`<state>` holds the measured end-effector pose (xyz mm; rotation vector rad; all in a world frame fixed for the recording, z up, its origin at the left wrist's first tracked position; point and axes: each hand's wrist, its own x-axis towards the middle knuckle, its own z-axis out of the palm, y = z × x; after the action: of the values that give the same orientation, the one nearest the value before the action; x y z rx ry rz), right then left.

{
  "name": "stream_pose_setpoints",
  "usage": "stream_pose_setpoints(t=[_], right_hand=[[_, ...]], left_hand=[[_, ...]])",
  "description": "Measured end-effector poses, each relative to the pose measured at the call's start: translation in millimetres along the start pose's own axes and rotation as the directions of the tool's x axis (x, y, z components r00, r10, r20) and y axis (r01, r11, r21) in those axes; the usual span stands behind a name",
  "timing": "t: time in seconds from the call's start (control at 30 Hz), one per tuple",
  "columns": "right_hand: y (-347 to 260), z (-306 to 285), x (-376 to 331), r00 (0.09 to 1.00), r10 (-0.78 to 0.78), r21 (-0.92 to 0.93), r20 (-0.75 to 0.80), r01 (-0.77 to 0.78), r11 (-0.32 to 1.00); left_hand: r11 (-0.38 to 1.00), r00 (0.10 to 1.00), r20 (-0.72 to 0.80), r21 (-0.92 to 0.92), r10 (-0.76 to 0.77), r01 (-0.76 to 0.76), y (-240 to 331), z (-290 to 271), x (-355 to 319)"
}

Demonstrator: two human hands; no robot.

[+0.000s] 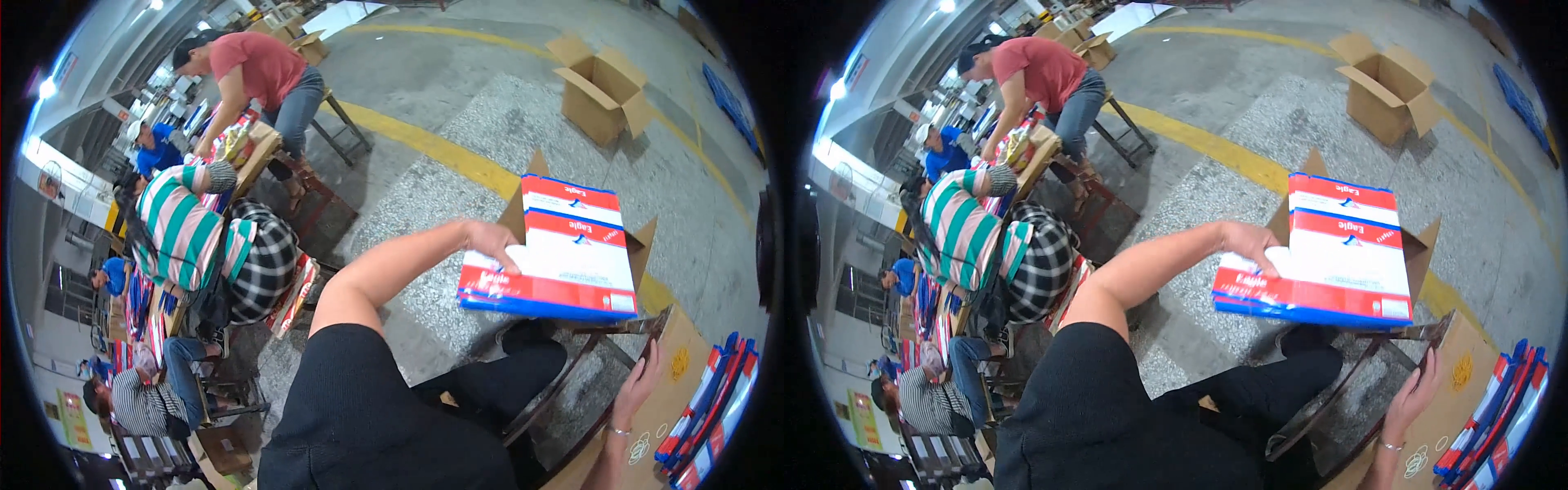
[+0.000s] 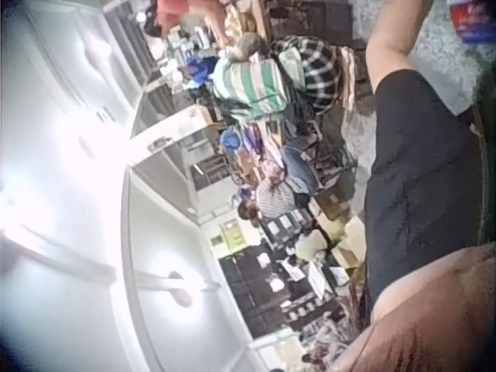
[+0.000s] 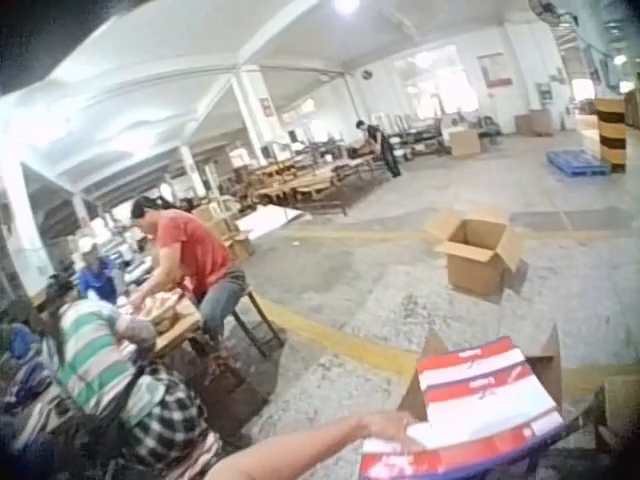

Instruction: Packing flat boxes into a larger carton and organizing stacks of products.

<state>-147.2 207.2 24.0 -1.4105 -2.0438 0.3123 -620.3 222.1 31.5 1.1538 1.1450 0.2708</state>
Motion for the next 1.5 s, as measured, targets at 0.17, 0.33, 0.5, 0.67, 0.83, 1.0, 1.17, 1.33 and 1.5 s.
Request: stream_pose_setpoints(t=[0.17,0.33,0.5,0.67,0.83,1.0,1.17,1.33,1.5], right_hand=[[-16,37,-41,0.608,0.382,0.706,0.696,-0.481,-0.521],[-26,-25,-89,0.757,0.226,0.722,0.613,-0.421,-0.55],[-31,-123,-193,0.751,0.488,0.488,0.445,-0.661,0.57],[-112,-146,-247,0.581,0.672,0.586,0.46,-0.767,0.262],[-83,-103,-321,0.508,0.782,0.64,0.361,-0.745,0.189],[-70,-52,-329,0.583,0.733,0.725,0.35,-0.664,0.183],[-63,-13,-334,0.598,0.754,0.799,0.272,-0.577,0.169],[-94,-91,-433,0.375,0.927,0.792,0.012,-0.57,0.22],[-156,-146,-425,0.179,0.975,0.967,-0.131,-0.192,0.165]], left_hand=[[0.996,0.994,0.053,-0.009,0.093,-0.093,-14,63,-74],[0.988,0.945,0.308,0.066,0.113,-0.14,-13,113,-66],[0.868,0.871,0.468,0.359,0.151,-0.343,22,153,-44],[0.76,0.694,0.713,0.397,0.099,-0.515,43,212,-24],[0.742,0.693,0.711,0.4,0.118,-0.537,65,227,-8],[0.905,0.845,0.395,0.067,0.362,-0.419,32,199,-2],[0.956,0.835,0.467,-0.181,0.29,-0.231,24,254,-42],[0.885,0.834,0.299,-0.12,0.464,-0.45,45,293,-29],[0.917,0.766,0.509,-0.151,0.393,-0.37,97,328,-7]])
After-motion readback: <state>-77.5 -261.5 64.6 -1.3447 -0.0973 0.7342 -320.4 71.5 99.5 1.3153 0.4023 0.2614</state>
